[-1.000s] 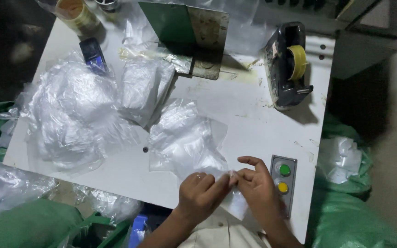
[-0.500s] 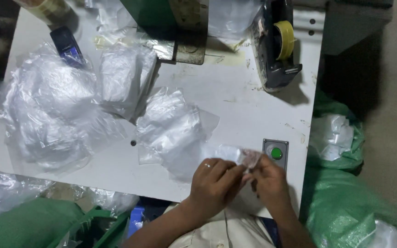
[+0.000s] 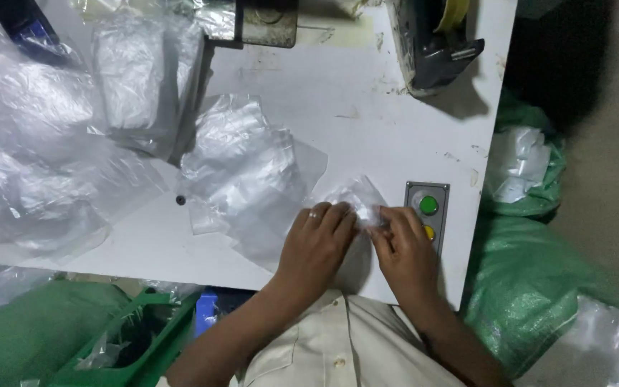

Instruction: Packing small plastic bags into a larger plastic sleeve on a workbench

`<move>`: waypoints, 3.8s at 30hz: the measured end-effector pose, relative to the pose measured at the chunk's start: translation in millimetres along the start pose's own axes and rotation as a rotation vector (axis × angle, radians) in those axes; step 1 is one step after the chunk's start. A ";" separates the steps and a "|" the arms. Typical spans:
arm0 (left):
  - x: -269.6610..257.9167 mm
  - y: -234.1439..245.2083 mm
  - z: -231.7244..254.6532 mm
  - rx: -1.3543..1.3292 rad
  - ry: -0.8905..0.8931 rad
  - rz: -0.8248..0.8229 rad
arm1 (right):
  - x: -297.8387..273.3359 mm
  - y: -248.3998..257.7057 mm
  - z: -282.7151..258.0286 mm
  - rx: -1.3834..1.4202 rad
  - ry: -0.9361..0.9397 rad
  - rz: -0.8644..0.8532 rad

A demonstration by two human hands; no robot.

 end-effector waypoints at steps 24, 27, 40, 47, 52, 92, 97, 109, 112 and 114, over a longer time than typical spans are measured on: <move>-4.5 16.8 -13.6 -0.212 -0.059 -0.163 | -19.8 -7.5 14.0 -0.374 0.299 -0.297; -11.3 3.3 -11.7 -0.110 -0.050 -0.126 | -15.0 -3.9 -2.5 -0.295 0.340 -0.272; -11.5 20.2 -10.8 0.088 -0.005 -0.147 | -7.6 -6.7 -4.2 -0.244 0.308 -0.358; -9.6 20.2 -15.7 -0.099 0.199 -0.080 | 0.6 -7.7 -4.8 -0.256 0.221 -0.313; -8.3 47.8 -32.1 -0.744 0.486 -0.323 | 26.6 19.2 -22.0 0.159 -0.021 -0.524; 32.7 69.6 21.6 -0.256 -0.243 0.359 | 10.6 40.1 14.8 0.350 -0.526 -0.334; 26.4 65.2 5.4 -0.914 0.146 0.253 | 23.6 47.6 7.8 0.067 -0.149 -0.186; -41.8 73.5 -86.9 0.117 0.498 0.167 | 35.9 47.5 -37.9 -0.236 0.078 0.214; -55.9 82.7 -86.9 0.030 0.548 0.243 | 33.7 38.5 -58.3 0.150 -0.054 0.073; -51.5 89.7 -67.7 -0.173 0.382 0.304 | 24.3 6.4 -69.6 0.296 -0.049 -0.313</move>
Point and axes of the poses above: each hand's wrist, its own x-axis towards the middle knuckle, its own y-axis out of the back of the hand, z = x × y, the point moved 7 cm from there along x, towards the middle knuckle, and after that the axes turned 3 degrees about -y, right-handed, at the moved point
